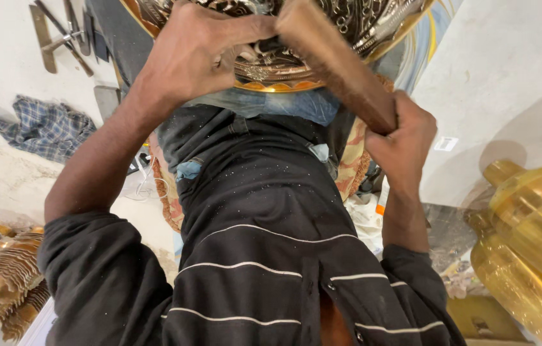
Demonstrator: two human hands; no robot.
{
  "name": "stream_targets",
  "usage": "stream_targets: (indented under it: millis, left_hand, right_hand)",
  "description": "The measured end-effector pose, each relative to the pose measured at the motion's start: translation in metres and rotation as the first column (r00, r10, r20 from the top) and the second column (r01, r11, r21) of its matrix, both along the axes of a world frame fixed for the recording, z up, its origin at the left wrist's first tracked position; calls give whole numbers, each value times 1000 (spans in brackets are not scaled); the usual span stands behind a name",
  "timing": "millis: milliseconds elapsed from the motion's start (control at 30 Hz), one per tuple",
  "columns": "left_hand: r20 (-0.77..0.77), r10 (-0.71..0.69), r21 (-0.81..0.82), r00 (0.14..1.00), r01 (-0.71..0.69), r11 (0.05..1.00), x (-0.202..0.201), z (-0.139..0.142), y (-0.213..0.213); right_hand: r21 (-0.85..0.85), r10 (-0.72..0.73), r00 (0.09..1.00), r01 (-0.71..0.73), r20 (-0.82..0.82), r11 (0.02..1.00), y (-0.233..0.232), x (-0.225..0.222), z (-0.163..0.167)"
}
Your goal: The person decorates a large ornate brass tray, holding a small punch against the engraved pattern and striking it with a wooden mallet to chase the design, repositioning the punch across different areas of the tray while steadying it on their lap.
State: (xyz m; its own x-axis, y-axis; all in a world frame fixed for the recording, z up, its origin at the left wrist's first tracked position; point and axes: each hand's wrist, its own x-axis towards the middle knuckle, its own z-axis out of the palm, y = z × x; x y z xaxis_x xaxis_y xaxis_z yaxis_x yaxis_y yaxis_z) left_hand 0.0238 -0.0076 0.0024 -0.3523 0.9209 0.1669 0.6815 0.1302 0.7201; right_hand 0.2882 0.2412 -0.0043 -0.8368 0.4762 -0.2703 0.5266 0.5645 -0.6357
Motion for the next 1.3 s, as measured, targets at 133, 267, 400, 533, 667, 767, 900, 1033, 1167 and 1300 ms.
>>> stream_targets:
  millis: [133, 267, 400, 533, 667, 767, 900, 1033, 1167, 1300]
  left_hand:
    - [9, -6, -64, 1000, 6, 998, 0, -2, 0]
    - [-36, 7, -27, 999, -8, 1000, 0, -5, 1]
    - [-78, 30, 24, 997, -28, 999, 5, -5, 1]
    - [-16, 26, 49, 1000, -25, 998, 6, -4, 2]
    - [-11, 51, 4, 999, -51, 999, 5, -5, 0]
    - [-11, 46, 25, 999, -46, 999, 4, -7, -1]
    - [-35, 54, -13, 998, -55, 998, 4, -6, -2]
    - [-25, 54, -29, 998, -54, 998, 4, -2, 0]
    - [-7, 37, 22, 999, -36, 999, 3, -1, 2]
    - [3, 40, -27, 999, -40, 999, 3, -3, 1]
  right_hand:
    - [-284, -164, 950, 85, -267, 955, -4, 1, -1]
    - [78, 0, 999, 2, -36, 997, -4, 7, 2]
    - [-72, -72, 992, 65, -101, 995, -4, 8, -4]
    - [-137, -92, 988, 75, -121, 988, -5, 8, -10]
    - [-253, -153, 975, 108, -164, 961, -5, 5, -11]
    - [-416, -233, 931, 100, -280, 904, -3, 3, -8]
    - [-293, -168, 961, 99, -221, 951, 3, 3, -2]
    - [-131, -127, 958, 96, -258, 987, 4, -1, -3]
    - [-130, -106, 975, 81, -196, 988, 2, -3, -3]
    - [-416, -279, 918, 145, -282, 898, 0, -3, 0]
